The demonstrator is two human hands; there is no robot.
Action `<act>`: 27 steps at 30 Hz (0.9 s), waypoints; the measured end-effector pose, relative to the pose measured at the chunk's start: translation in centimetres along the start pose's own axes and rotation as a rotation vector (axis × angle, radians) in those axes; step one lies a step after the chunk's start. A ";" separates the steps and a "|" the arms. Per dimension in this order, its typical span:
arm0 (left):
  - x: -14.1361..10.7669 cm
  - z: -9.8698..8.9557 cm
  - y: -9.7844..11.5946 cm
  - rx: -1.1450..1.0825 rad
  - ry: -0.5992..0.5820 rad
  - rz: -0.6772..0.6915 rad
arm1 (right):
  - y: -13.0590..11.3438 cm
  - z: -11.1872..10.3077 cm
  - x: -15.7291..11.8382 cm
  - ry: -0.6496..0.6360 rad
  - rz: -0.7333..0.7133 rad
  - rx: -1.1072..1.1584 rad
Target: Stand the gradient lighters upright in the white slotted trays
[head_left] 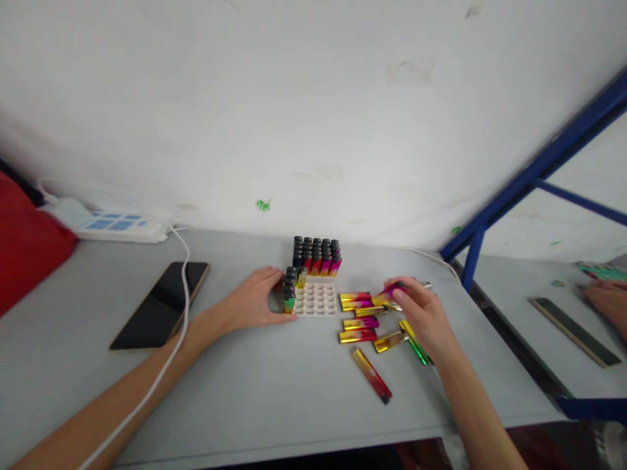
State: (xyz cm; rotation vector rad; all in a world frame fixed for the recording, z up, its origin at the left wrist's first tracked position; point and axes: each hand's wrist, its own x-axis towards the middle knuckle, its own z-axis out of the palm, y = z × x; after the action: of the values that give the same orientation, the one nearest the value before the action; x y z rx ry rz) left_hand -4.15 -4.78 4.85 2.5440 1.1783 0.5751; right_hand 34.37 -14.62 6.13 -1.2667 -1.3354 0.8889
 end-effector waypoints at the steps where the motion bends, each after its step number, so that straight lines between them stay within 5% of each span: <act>1: -0.1 0.1 0.0 0.003 0.003 -0.001 | -0.3 0.6 0.5 0.036 0.025 0.098; 7: -0.3 0.8 -0.2 -0.002 0.026 -0.007 | -4.1 6.7 4.3 -0.158 0.133 0.389; 14: -0.7 1.3 0.2 0.023 0.040 0.008 | -3.6 13.2 6.6 -0.191 0.035 0.102; 19: -0.8 1.3 0.0 0.013 0.041 0.026 | -1.9 14.4 5.4 -0.018 -0.042 -0.105; 27: -0.7 0.8 0.1 0.006 0.004 0.025 | -1.8 14.7 4.2 0.054 -0.109 -0.263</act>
State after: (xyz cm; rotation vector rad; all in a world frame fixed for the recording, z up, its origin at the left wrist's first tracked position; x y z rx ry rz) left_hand -4.12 -5.43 3.98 2.5668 1.1526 0.5837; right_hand 20.16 -8.77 6.07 -1.3918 -1.4989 0.6132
